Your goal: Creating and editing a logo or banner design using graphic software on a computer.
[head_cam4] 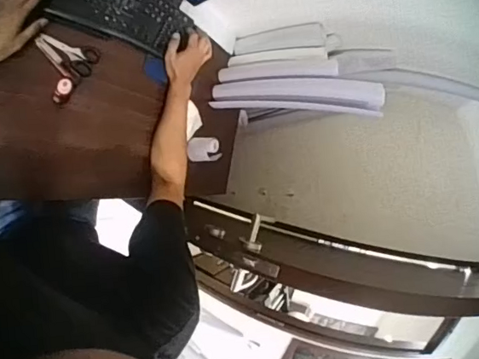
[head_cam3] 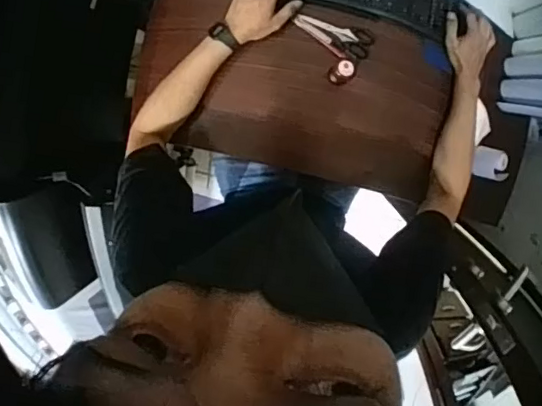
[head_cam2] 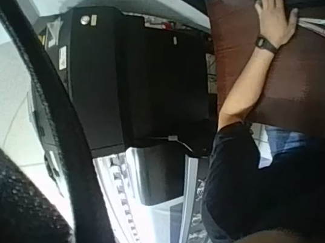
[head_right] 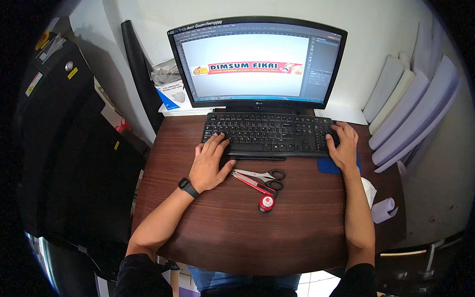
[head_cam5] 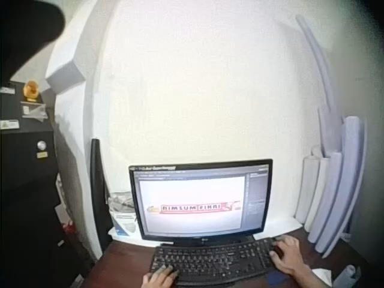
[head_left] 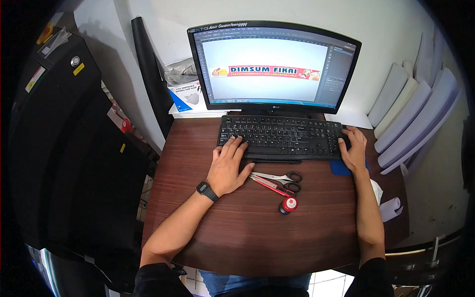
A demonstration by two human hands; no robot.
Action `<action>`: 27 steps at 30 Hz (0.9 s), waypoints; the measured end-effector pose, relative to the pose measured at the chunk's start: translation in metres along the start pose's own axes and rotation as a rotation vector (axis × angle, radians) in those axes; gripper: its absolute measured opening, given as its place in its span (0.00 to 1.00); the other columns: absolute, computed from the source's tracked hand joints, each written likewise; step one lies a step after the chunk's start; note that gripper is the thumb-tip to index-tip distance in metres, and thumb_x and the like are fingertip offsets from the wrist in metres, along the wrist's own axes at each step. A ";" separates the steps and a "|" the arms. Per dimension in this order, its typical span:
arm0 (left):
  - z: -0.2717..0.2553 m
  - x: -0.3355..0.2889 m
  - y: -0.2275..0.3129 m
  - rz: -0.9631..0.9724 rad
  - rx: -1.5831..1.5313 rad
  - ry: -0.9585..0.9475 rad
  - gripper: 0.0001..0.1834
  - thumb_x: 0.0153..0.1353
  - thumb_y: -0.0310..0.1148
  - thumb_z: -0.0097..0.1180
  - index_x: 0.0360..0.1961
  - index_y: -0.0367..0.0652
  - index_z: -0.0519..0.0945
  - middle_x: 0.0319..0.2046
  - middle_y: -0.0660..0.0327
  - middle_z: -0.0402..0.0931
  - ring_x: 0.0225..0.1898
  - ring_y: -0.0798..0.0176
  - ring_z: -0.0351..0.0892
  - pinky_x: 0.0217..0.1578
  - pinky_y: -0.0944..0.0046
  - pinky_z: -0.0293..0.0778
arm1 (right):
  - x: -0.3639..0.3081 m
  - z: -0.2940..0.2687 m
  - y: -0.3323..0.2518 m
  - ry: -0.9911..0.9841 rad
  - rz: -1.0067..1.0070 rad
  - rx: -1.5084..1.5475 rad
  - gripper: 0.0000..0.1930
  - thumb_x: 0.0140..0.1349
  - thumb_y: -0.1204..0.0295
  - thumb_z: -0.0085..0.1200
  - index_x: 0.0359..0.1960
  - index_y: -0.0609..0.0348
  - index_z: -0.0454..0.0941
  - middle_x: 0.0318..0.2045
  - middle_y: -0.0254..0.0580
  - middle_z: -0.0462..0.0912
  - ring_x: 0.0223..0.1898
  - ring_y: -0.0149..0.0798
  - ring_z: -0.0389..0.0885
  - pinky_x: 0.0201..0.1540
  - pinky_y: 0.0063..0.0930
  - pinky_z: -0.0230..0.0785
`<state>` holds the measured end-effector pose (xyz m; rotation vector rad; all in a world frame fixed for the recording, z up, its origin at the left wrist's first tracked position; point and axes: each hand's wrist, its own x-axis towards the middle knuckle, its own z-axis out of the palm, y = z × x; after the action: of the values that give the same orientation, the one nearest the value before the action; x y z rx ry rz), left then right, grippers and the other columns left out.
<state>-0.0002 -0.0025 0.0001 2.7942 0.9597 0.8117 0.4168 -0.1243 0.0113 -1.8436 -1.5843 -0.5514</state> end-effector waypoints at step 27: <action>0.001 0.000 0.000 -0.012 0.006 -0.009 0.34 0.67 0.47 0.59 0.67 0.36 0.70 0.71 0.47 0.63 0.75 0.45 0.56 0.69 0.44 0.55 | -0.001 -0.003 0.001 -0.027 -0.001 0.011 0.10 0.63 0.66 0.59 0.38 0.59 0.78 0.56 0.51 0.79 0.64 0.53 0.72 0.69 0.47 0.54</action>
<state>0.0001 -0.0019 -0.0003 2.7920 0.9787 0.7949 0.4183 -0.1266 0.0124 -1.8498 -1.6031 -0.5196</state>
